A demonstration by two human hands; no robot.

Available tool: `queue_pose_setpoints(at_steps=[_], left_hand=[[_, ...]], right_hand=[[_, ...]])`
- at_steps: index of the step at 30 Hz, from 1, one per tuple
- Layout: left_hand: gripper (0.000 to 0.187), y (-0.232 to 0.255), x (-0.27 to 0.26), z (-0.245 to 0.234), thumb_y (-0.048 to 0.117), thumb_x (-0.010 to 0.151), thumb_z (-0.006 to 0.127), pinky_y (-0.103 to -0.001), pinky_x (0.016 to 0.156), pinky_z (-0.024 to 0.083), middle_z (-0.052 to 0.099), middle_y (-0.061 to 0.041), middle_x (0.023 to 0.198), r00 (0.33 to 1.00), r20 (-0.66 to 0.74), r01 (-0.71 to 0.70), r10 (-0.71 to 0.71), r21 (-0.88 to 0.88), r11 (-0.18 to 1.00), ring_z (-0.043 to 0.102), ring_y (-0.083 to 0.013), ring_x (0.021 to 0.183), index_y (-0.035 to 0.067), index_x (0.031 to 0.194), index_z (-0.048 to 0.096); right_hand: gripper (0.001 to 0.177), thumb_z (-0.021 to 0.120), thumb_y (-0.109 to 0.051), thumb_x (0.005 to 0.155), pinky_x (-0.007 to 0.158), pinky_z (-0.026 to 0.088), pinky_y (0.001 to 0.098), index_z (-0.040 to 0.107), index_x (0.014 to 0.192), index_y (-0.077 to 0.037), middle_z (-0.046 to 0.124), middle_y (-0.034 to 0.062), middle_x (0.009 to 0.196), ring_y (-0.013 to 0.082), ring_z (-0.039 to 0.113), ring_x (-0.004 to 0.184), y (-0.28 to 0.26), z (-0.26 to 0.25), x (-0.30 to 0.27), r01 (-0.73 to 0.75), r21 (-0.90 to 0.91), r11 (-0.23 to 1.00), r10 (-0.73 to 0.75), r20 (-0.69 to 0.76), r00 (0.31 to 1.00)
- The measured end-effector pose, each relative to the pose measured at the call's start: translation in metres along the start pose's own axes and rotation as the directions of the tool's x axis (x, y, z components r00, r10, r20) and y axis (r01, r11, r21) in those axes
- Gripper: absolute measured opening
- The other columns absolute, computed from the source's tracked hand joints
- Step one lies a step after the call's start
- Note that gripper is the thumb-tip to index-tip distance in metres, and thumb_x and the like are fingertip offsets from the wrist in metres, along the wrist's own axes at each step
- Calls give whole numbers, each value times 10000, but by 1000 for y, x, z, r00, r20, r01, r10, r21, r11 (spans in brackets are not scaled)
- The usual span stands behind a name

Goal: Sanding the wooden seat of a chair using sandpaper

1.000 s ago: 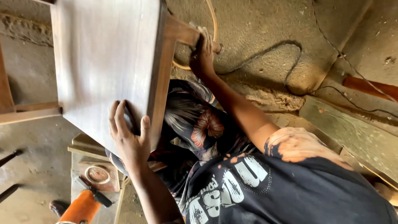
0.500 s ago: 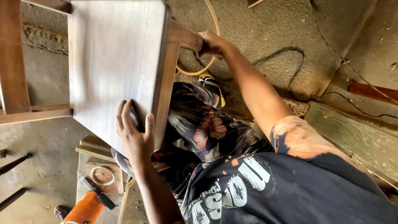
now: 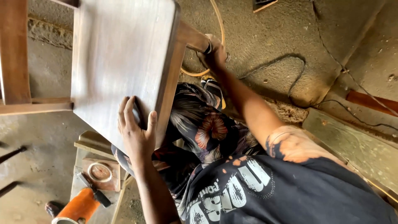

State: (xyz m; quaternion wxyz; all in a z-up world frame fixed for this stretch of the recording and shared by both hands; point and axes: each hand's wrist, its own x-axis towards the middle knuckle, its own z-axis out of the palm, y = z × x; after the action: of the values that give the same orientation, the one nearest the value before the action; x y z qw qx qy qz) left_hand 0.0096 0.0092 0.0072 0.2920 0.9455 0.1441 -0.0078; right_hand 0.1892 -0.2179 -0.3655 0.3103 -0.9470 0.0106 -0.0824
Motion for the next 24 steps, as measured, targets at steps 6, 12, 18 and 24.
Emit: queue_pose_setpoints(at_steps=[6,12,18,24], left_hand=[[683,1,-7,5,587,1018,484,-594,1131,348,470,-195,1531,1000,-1,-17,17,-1,1000,460,-410,1405,77,1472,475],[586,-12,-4,13,466,982,649,-593,1107,386,549,-222,1426,993,-103,52,-60,-82,995,541,-463,1326,97,1427,553],[539,-37,3,35,553,999,565,-588,1123,384,582,-175,1376,968,-196,142,-156,-83,986,567,-419,1311,143,1347,615],[639,-31,-5,26,668,1019,458,-672,1196,201,376,-185,1550,729,-338,564,-595,-197,802,239,-454,1520,193,1446,477]], right_hand=[[573,829,-117,732,695,540,241,656,1278,-131,689,-6,1010,117,646,881,-24,-85,47,-528,217,821,164,797,582],[640,773,-376,899,996,534,392,549,1445,-128,654,117,1334,265,657,1161,3,-36,-35,56,140,989,-41,-114,993],[561,364,-505,1112,1149,403,497,466,1519,-133,595,242,1407,353,562,1333,-77,-79,-4,-384,654,652,194,346,918],[856,427,-793,980,1236,257,500,509,1472,-96,508,225,1495,366,419,1446,-219,-177,-69,-582,459,671,284,566,774]])
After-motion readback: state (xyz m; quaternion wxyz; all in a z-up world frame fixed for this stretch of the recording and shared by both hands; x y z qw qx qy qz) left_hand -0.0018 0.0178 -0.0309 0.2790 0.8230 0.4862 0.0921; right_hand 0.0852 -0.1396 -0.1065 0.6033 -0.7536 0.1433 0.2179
